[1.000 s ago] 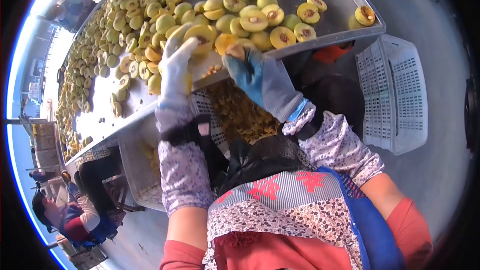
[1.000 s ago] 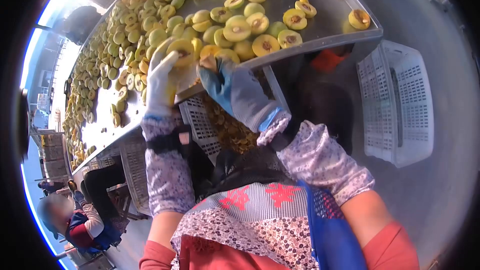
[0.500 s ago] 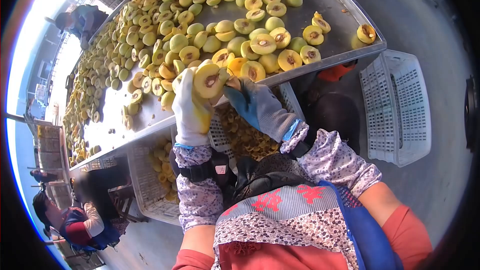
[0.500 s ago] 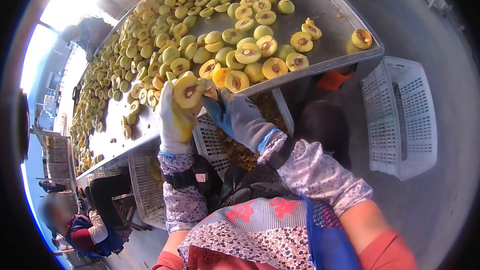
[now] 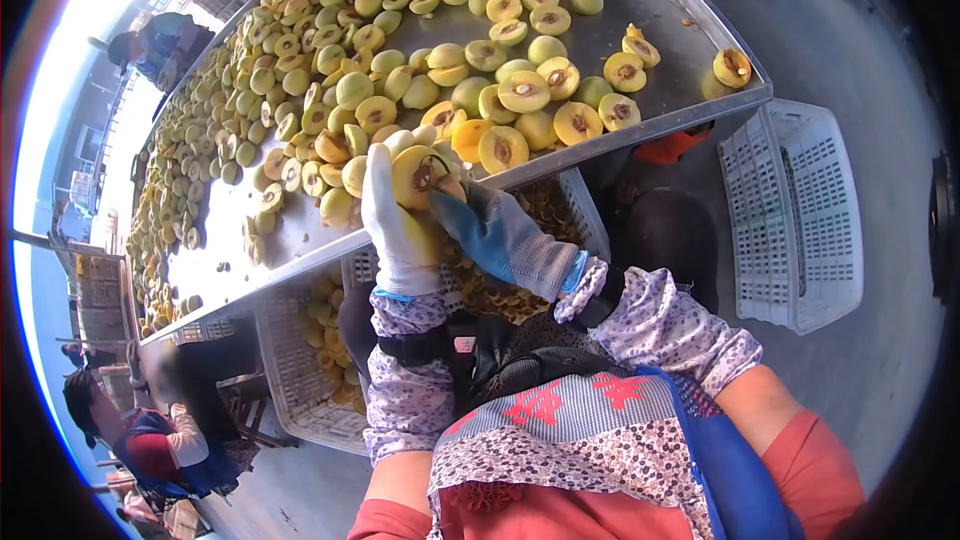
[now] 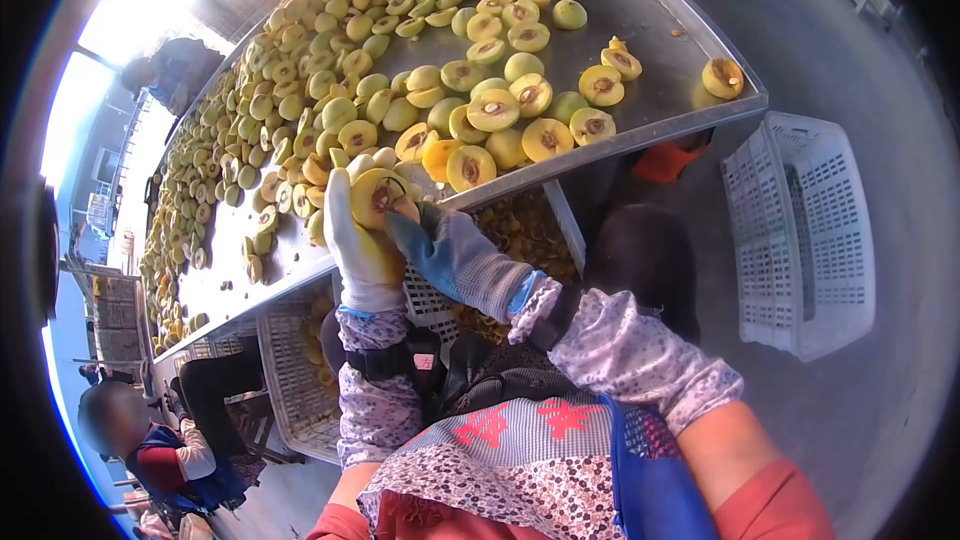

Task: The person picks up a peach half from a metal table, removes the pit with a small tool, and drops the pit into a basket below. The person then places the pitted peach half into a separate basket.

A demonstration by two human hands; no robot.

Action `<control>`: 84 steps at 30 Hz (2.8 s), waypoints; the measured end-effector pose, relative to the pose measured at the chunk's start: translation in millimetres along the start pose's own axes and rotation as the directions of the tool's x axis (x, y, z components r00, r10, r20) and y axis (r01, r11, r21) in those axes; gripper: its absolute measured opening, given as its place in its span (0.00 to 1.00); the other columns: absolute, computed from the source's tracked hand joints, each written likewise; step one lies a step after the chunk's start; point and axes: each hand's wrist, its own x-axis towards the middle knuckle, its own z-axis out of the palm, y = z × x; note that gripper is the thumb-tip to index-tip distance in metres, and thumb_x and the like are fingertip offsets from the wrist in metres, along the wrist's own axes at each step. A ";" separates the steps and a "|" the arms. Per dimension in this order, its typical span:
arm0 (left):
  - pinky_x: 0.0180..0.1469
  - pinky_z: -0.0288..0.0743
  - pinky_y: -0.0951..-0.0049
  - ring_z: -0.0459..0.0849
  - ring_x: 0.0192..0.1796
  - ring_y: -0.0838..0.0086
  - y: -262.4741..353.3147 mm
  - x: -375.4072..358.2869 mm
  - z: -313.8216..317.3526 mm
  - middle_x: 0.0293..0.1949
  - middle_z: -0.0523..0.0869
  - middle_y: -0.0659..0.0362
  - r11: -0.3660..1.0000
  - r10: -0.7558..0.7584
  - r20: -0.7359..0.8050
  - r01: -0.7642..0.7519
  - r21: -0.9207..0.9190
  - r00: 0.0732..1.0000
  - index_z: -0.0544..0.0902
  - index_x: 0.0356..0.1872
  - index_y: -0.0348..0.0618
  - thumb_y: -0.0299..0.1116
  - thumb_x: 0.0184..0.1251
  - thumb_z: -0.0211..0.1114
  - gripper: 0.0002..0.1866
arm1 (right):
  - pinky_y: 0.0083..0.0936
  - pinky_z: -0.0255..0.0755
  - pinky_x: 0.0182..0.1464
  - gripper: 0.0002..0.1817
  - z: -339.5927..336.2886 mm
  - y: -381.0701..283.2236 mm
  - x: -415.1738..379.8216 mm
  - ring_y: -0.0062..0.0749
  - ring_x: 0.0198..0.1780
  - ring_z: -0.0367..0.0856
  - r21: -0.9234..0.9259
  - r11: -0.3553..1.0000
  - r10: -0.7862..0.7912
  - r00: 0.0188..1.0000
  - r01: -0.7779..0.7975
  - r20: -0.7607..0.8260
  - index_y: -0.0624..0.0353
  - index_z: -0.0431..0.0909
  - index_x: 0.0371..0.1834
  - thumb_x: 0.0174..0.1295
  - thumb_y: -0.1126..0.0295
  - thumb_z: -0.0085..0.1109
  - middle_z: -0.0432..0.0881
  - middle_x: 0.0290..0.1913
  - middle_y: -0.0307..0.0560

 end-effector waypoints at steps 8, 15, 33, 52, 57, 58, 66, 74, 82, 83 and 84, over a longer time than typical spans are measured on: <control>0.56 0.80 0.61 0.85 0.51 0.60 -17.5 1.6 -11.9 0.50 0.85 0.47 0.420 0.499 0.259 -0.492 0.762 0.827 0.79 0.51 0.35 0.40 0.80 0.51 0.17 | 0.23 0.72 0.31 0.32 -1.3 -11.1 -3.6 0.20 0.29 0.76 0.059 0.978 0.191 0.976 -0.198 0.107 0.64 0.80 0.41 0.73 0.40 0.51 0.78 0.25 0.39; 0.50 0.81 0.61 0.84 0.46 0.61 -17.4 1.5 -10.3 0.46 0.85 0.49 0.865 0.339 -0.045 -0.292 0.407 0.940 0.79 0.50 0.37 0.39 0.78 0.55 0.15 | 0.24 0.73 0.33 0.31 2.2 9.8 -2.3 0.26 0.29 0.80 -0.091 0.991 0.116 0.980 -0.103 0.160 0.66 0.79 0.48 0.74 0.42 0.50 0.79 0.26 0.43; 0.39 0.83 0.67 0.84 0.33 0.64 2.2 -3.1 4.8 0.36 0.85 0.51 0.964 -0.027 -0.134 0.061 0.260 0.991 0.81 0.46 0.37 0.40 0.75 0.58 0.15 | 0.30 0.75 0.44 0.32 -1.5 -8.3 -10.8 0.24 0.39 0.80 -0.044 0.953 0.301 0.920 -0.299 0.250 0.67 0.83 0.42 0.74 0.43 0.51 0.85 0.33 0.46; 0.34 0.78 0.75 0.85 0.31 0.71 0.7 -0.5 4.7 0.34 0.89 0.53 0.927 -0.100 -0.225 0.173 0.334 0.969 0.85 0.44 0.33 0.41 0.78 0.52 0.20 | 0.31 0.74 0.36 0.37 11.2 15.4 -14.2 0.27 0.31 0.79 -0.069 0.973 0.231 0.956 -0.222 0.180 0.66 0.82 0.42 0.73 0.36 0.44 0.82 0.26 0.49; 0.33 0.77 0.74 0.84 0.30 0.72 -0.7 1.4 3.8 0.35 0.89 0.53 0.914 -0.106 -0.197 0.174 0.367 0.975 0.85 0.44 0.33 0.41 0.79 0.52 0.20 | 0.33 0.75 0.39 0.39 5.3 3.5 -14.6 0.29 0.33 0.80 -0.014 0.920 0.382 0.886 -0.392 0.264 0.69 0.82 0.41 0.74 0.36 0.42 0.82 0.26 0.50; 0.33 0.77 0.75 0.84 0.30 0.73 -1.3 1.7 3.2 0.34 0.89 0.53 0.917 -0.097 -0.195 0.164 0.364 0.976 0.85 0.44 0.33 0.41 0.79 0.51 0.21 | 0.33 0.75 0.37 0.40 7.1 4.6 -14.9 0.29 0.32 0.80 -0.012 0.942 0.329 0.915 -0.336 0.232 0.70 0.82 0.40 0.74 0.36 0.42 0.81 0.24 0.50; 0.35 0.77 0.75 0.84 0.31 0.73 -1.2 0.4 7.4 0.35 0.89 0.52 0.895 0.009 -0.143 0.056 0.442 0.990 0.84 0.47 0.33 0.43 0.80 0.51 0.21 | 0.29 0.69 0.27 0.37 6.4 1.8 -15.3 0.27 0.22 0.74 0.021 0.944 0.313 0.915 -0.329 0.255 0.66 0.77 0.32 0.75 0.38 0.40 0.76 0.20 0.44; 0.33 0.74 0.75 0.81 0.28 0.72 9.4 -5.3 6.5 0.32 0.88 0.51 0.899 -0.130 -0.082 0.152 0.410 0.988 0.83 0.47 0.32 0.46 0.80 0.49 0.24 | 0.21 0.55 0.16 0.32 -1.1 -25.1 -22.2 0.18 0.13 0.56 0.282 0.692 0.472 0.712 -0.665 0.520 0.52 0.69 0.26 0.73 0.34 0.41 0.62 0.16 0.31; 0.33 0.77 0.75 0.82 0.27 0.68 10.6 -3.8 -14.1 0.25 0.85 0.51 0.916 -0.212 0.214 0.117 0.384 0.954 0.81 0.46 0.31 0.46 0.80 0.49 0.24 | 0.21 0.55 0.15 0.33 -20.3 -28.2 -17.0 0.19 0.13 0.59 0.001 0.741 0.537 0.594 -0.671 0.600 0.52 0.72 0.28 0.71 0.32 0.41 0.64 0.16 0.31; 0.32 0.77 0.74 0.82 0.27 0.68 8.1 -3.8 -15.5 0.25 0.85 0.51 0.952 -0.205 0.240 0.136 0.275 0.949 0.81 0.45 0.32 0.46 0.80 0.50 0.23 | 0.22 0.58 0.15 0.32 -20.8 -21.5 -16.0 0.21 0.13 0.63 0.071 0.677 0.502 0.529 -0.733 0.684 0.53 0.73 0.29 0.72 0.34 0.43 0.67 0.16 0.33; 0.32 0.77 0.73 0.83 0.27 0.67 6.2 -4.1 -15.2 0.26 0.85 0.51 0.975 -0.194 0.265 0.155 0.162 0.944 0.81 0.44 0.33 0.46 0.80 0.51 0.23 | 0.23 0.61 0.16 0.31 -20.6 -18.1 -15.4 0.22 0.13 0.66 0.128 0.599 0.452 0.465 -0.791 0.761 0.54 0.74 0.30 0.72 0.35 0.44 0.70 0.17 0.35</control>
